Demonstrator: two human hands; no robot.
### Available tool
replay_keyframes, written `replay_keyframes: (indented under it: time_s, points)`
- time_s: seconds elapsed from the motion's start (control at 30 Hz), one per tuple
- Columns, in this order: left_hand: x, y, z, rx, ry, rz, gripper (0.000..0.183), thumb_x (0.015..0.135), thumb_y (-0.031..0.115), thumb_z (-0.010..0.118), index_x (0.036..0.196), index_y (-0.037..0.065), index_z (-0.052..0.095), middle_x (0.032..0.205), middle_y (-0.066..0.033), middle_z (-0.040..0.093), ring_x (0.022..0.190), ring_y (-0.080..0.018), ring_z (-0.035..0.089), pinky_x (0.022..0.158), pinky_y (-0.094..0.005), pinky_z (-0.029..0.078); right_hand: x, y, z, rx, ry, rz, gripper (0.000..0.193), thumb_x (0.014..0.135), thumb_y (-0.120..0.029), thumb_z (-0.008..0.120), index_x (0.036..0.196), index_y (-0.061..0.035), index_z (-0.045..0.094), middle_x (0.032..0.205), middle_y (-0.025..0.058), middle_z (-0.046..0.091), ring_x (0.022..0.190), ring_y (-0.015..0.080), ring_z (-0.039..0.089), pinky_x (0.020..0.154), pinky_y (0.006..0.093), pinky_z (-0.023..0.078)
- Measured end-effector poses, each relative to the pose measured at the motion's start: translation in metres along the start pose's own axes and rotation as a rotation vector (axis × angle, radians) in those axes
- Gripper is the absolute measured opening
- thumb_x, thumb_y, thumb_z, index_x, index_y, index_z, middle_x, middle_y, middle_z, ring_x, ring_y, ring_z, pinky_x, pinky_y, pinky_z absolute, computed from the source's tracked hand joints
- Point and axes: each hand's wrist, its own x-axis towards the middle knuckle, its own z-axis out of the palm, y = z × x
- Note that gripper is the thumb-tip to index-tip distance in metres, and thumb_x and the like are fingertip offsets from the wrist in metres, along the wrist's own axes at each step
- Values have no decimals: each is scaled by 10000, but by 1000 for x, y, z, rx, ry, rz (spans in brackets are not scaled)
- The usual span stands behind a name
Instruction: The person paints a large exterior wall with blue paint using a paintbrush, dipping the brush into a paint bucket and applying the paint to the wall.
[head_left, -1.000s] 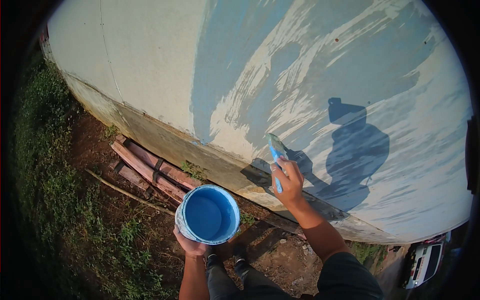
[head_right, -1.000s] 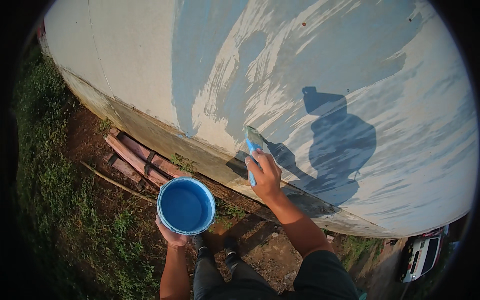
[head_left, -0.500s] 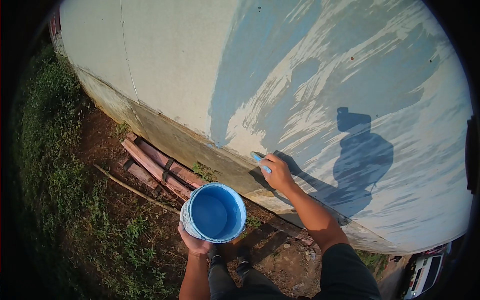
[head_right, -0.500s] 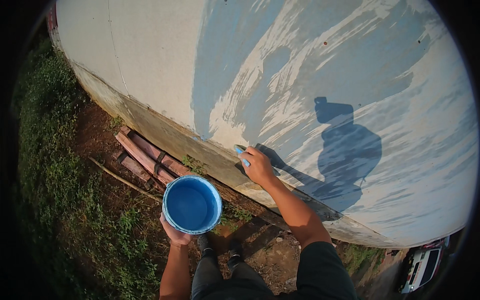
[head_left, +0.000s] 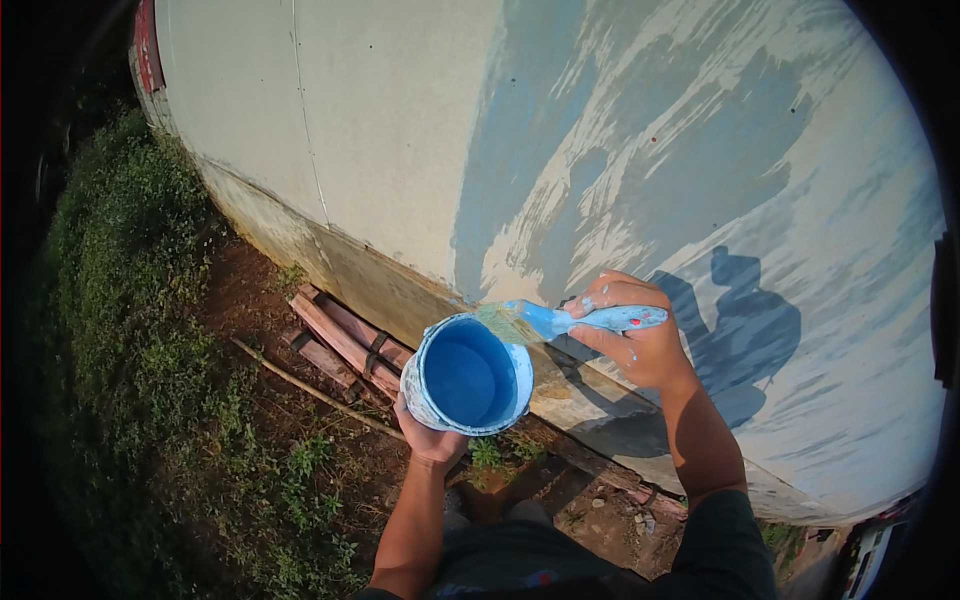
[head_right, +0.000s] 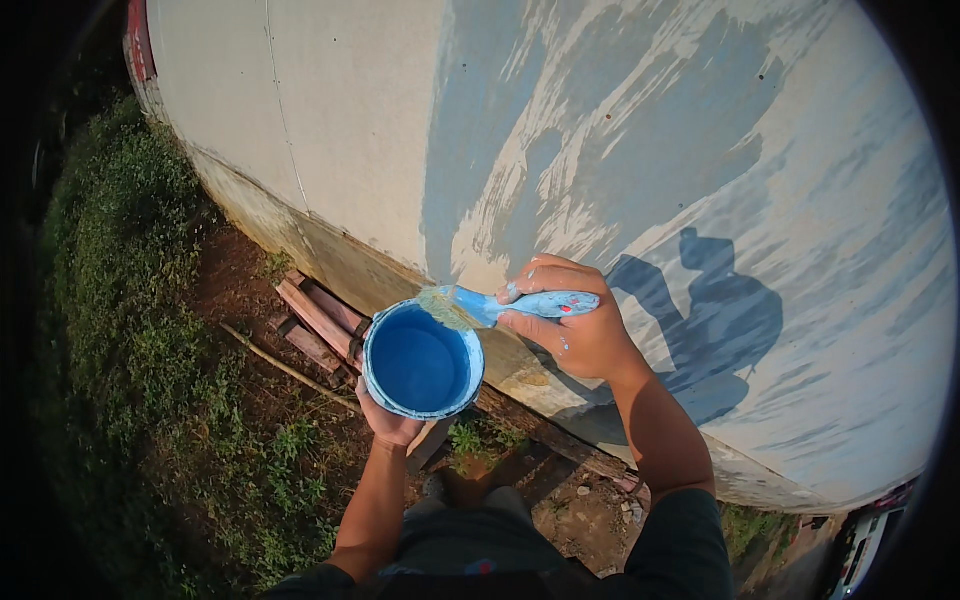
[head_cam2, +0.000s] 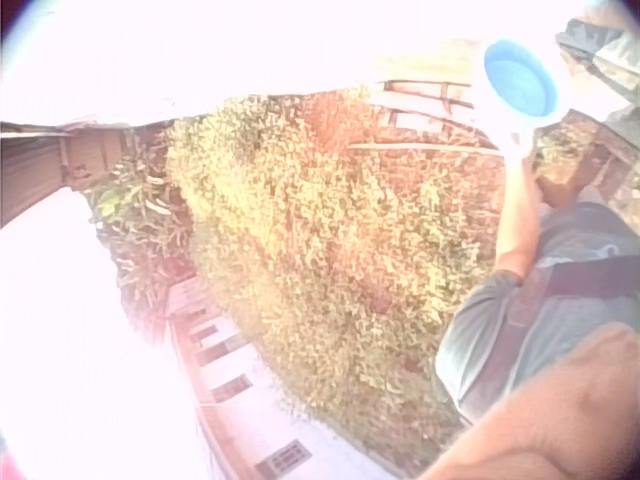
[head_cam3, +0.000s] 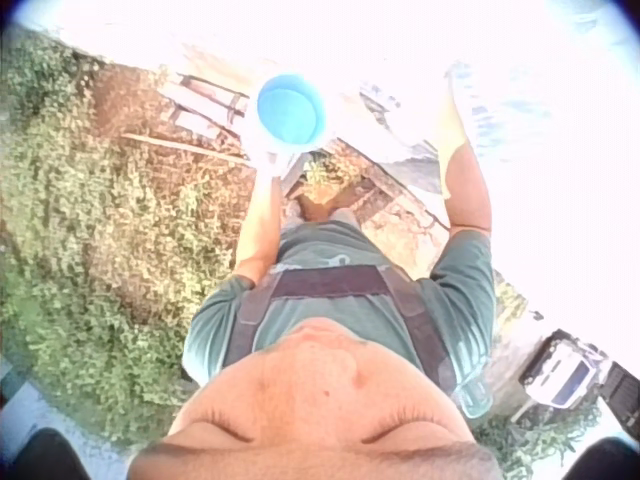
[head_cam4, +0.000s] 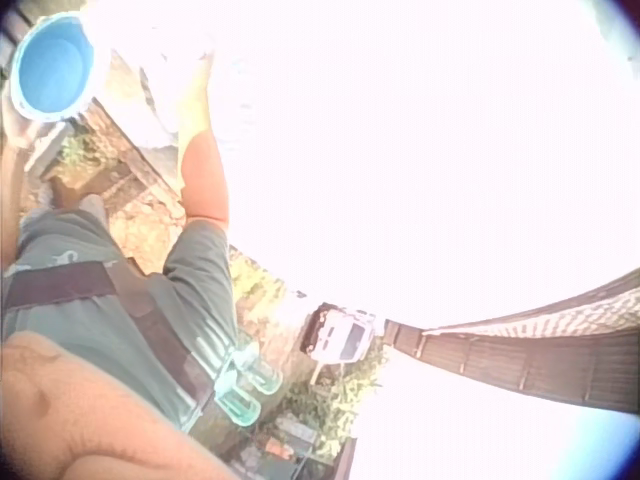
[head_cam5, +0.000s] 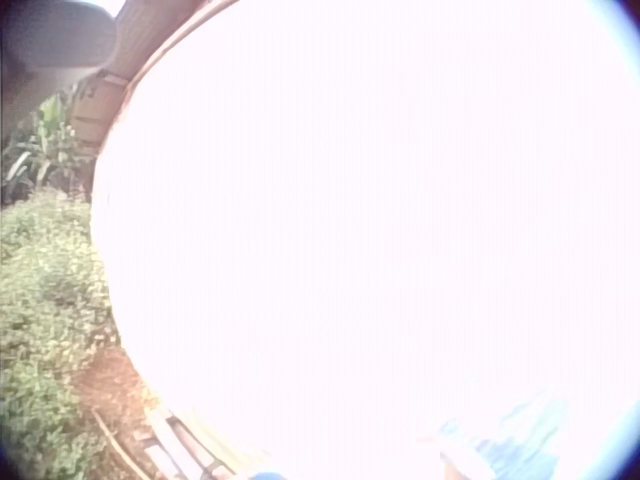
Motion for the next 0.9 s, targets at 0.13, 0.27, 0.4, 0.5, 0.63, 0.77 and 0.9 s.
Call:
replay_keyframes:
  time_s: [0.13,0.27,0.4,0.5,0.63,0.77,0.9]
  points:
    - [7,8,-12,142,-15,30,861,1022,717,480,1626,103,478,1655,-166,504,1471,-387,522,1228,-561,442,1,-17,17,26,-228,89,256,863,-5,878,1093,-37,772,970,130,764,824,207,703,733,347,538]
    - [3,10,-5,212,-72,52,850,1020,714,485,1606,98,510,1616,-161,554,1449,-374,552,1223,-551,447,-5,-25,48,-109,-297,379,219,893,-109,864,1076,-22,782,960,143,767,819,232,704,756,376,545]
    - [-8,16,-4,197,-55,66,884,976,702,581,1617,100,491,1604,-161,571,1454,-381,561,1235,-576,436,-10,-25,66,-217,-224,305,221,889,-107,855,1049,0,746,935,180,746,814,311,706,773,408,557]
    - [-21,16,10,242,-18,105,885,972,703,589,1610,98,493,1591,-161,581,1441,-382,574,1228,-579,444,-14,-26,76,-238,-217,320,232,890,-110,847,1040,11,717,938,202,737,835,345,708,786,422,560]
    - [-33,22,11,243,-43,109,879,970,693,589,1606,95,494,1592,-158,580,1436,-380,580,1220,-585,452,-21,-28,91,-301,-181,250,247,886,-104,844,1045,14,697,957,215,734,845,367,714,788,434,562]
    - [-41,25,6,250,-117,139,847,1023,707,495,1615,101,504,1613,-153,570,1453,-374,562,1238,-559,431,-24,-36,96,-285,-188,293,245,881,-102,850,1033,20,703,990,219,736,836,375,716,788,436,567]
    - [-51,23,15,198,-164,104,851,1022,711,491,1616,103,501,1618,-151,563,1462,-375,552,1240,-566,426,-29,-51,86,-191,-68,261,241,868,-65,869,1038,26,725,1002,170,763,857,286,749,779,384,571]
